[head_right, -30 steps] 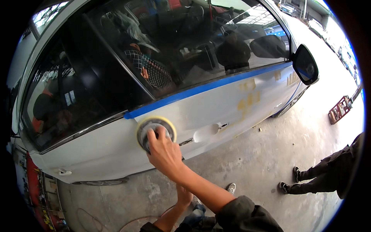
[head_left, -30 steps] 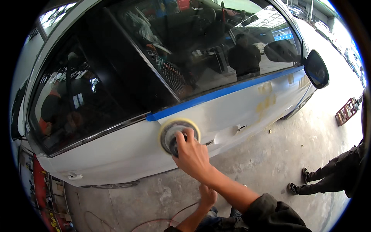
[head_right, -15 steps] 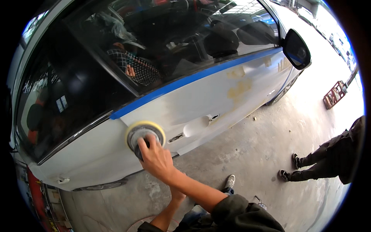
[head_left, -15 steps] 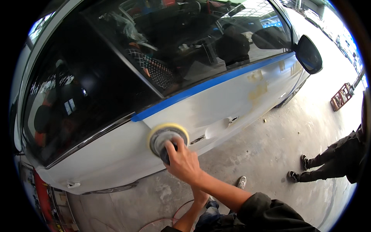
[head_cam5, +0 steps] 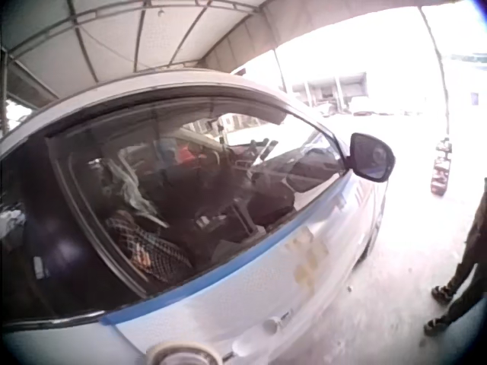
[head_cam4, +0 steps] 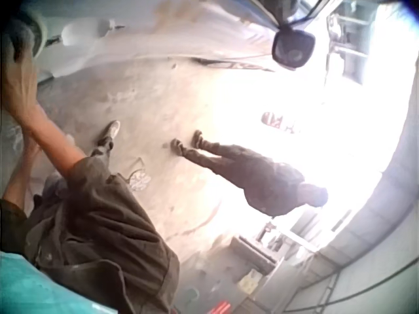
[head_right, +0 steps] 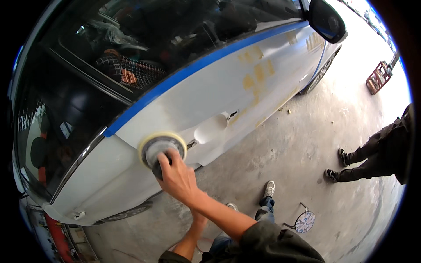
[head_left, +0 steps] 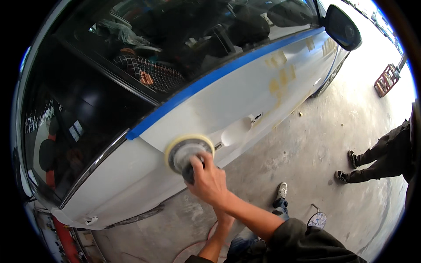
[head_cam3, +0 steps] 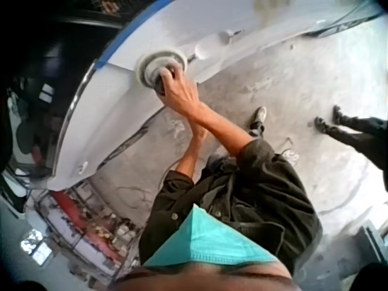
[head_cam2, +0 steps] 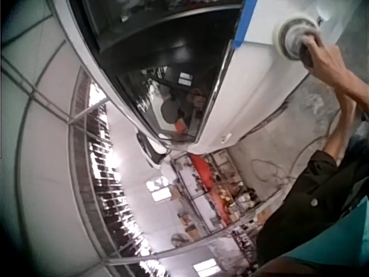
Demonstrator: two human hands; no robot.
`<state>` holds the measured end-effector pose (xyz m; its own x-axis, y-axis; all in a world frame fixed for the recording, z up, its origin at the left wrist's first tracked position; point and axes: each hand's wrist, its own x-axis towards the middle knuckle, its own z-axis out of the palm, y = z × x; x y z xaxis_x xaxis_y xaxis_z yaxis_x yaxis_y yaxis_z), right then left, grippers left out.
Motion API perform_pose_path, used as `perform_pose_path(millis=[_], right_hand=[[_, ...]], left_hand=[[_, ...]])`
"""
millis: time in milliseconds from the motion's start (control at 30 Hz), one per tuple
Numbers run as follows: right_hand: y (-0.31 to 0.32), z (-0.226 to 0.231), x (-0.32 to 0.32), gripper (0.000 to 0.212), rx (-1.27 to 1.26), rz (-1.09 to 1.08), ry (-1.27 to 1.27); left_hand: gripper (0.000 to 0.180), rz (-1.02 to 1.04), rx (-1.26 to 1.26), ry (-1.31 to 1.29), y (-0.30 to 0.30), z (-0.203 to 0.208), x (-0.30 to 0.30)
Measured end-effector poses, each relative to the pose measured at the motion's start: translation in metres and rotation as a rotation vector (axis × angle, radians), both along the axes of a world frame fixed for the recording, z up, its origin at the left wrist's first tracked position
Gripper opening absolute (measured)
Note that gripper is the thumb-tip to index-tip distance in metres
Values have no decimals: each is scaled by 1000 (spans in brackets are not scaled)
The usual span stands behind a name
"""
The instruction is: The person uses a rotary polisher to buff the exterior paint of a white car. They work on the rear quarter panel, the hood, and the front door, moving the tool in circular motions over taped-off areas.
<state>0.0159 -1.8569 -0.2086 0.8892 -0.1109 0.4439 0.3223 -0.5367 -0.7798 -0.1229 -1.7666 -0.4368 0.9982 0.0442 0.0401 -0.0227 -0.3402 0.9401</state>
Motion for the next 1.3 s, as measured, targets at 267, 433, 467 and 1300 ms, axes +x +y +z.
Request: perform_pose_path(millis=[267,433,467,1300], right_hand=[[13,-23,-16,73,54,50,16],[-21,-24,19,71,220,-259,20],[-26,-25,23,72,272,-295,31],[-65,25,31,74,37,-81,132]], left_hand=[[48,283,-273,205,-10,-7,-11],[46,-90,285,92,-19,75,53],[49,-76,342,91,-26,82,59],[26,-135,8,107,-78,98,43]])
